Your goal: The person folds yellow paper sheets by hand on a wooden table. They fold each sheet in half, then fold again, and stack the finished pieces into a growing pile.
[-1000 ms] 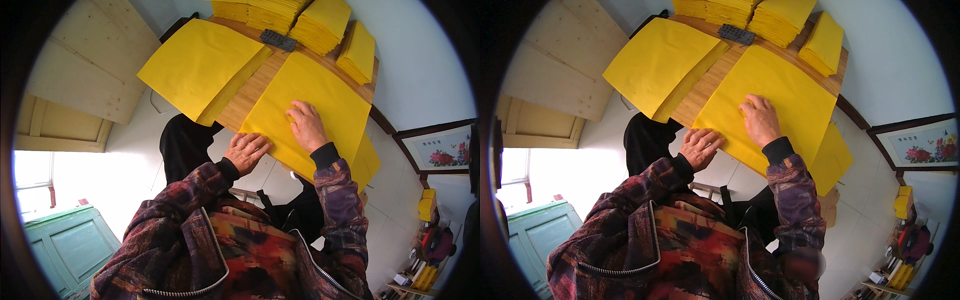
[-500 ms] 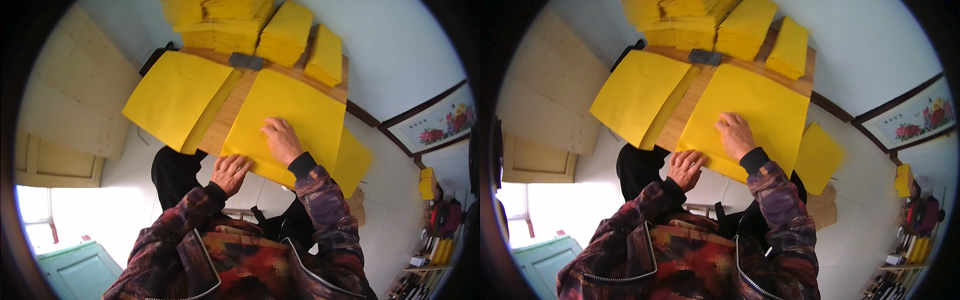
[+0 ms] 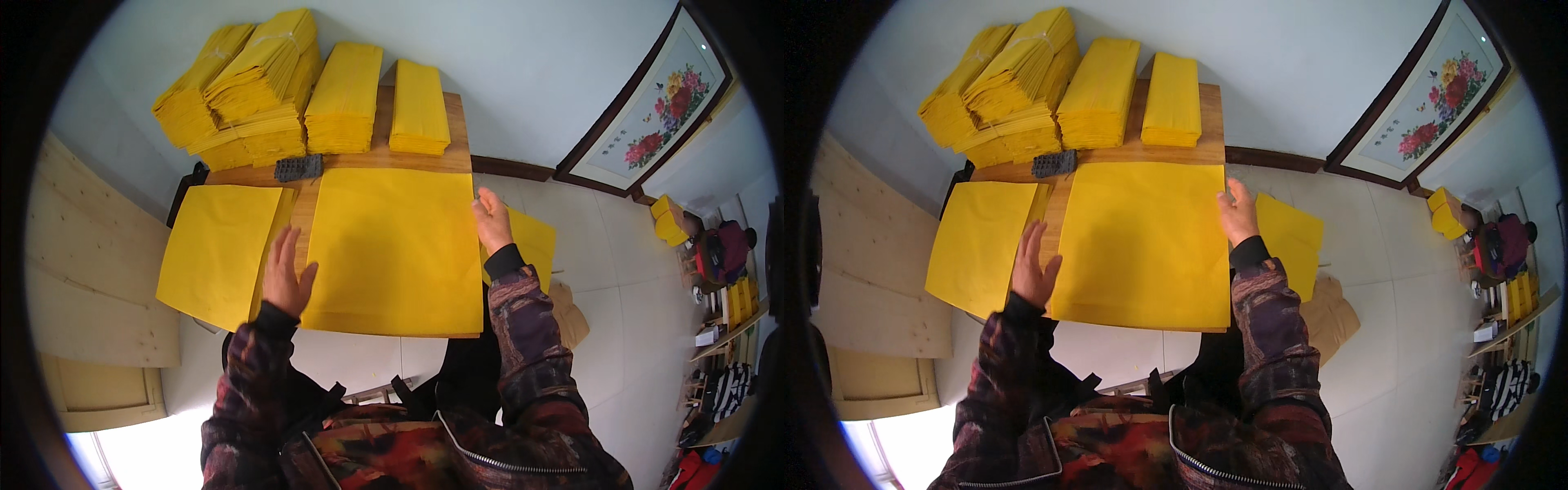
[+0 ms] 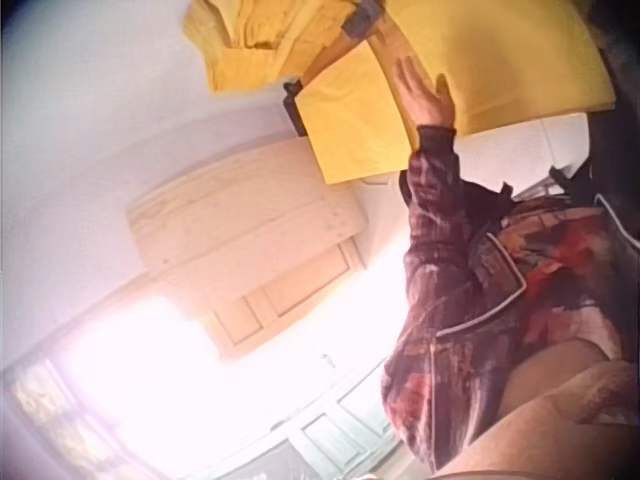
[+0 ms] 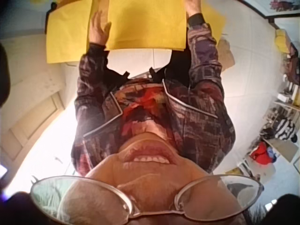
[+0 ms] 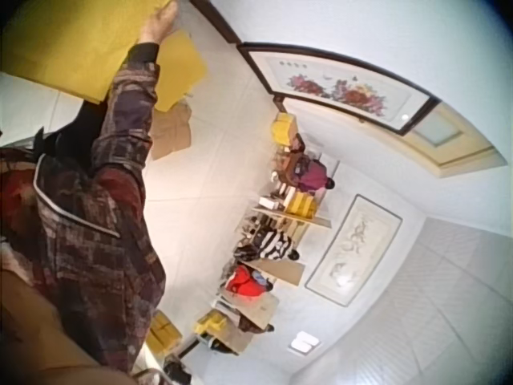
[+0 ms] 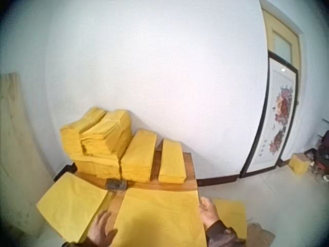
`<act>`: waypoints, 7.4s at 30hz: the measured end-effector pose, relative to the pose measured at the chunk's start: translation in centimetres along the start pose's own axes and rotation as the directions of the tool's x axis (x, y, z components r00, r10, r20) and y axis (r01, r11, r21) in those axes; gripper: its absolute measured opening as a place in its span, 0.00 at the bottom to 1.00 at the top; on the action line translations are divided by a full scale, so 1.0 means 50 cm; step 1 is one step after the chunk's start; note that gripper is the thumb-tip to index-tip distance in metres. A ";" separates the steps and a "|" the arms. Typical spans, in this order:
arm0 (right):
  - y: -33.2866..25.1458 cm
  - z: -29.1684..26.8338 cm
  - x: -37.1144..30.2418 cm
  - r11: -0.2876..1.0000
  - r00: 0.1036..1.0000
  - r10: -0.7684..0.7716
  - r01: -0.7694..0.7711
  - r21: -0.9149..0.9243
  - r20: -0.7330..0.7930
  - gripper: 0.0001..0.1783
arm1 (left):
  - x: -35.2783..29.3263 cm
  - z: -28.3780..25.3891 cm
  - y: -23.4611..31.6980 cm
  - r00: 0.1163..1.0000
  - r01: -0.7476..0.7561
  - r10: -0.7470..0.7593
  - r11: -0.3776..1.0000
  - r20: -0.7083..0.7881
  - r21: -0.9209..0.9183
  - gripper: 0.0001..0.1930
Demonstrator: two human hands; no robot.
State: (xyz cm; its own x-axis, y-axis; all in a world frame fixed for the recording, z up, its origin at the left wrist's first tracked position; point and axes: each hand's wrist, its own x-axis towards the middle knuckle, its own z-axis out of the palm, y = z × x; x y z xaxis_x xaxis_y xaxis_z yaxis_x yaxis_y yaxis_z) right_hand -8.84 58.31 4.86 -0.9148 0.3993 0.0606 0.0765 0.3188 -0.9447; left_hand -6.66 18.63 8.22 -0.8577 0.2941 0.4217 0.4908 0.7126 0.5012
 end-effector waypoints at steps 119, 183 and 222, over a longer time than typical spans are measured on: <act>0.086 -0.034 -0.241 0.872 0.966 0.217 -0.257 0.416 0.141 0.30 | -0.194 0.033 0.010 0.989 -0.062 0.063 0.998 0.135 -0.011 0.26; -0.100 -0.084 -0.377 0.488 0.707 -0.207 0.673 -0.555 0.676 0.40 | -0.158 -0.038 -0.029 0.890 -0.344 0.310 0.938 0.333 0.045 0.26; -0.049 -0.023 -0.193 0.810 0.981 -0.157 0.192 -0.554 0.110 0.12 | 0.048 0.047 -0.099 0.914 0.318 -0.286 0.945 0.288 -0.073 0.14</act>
State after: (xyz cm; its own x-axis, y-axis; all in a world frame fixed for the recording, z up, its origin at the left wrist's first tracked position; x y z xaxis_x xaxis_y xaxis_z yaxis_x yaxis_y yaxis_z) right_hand 0.27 54.66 6.97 -0.9535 0.2470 0.1728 0.1059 0.8113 -0.5750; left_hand -11.51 17.33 5.00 -0.9683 0.2485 0.0249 0.2020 0.7207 0.6632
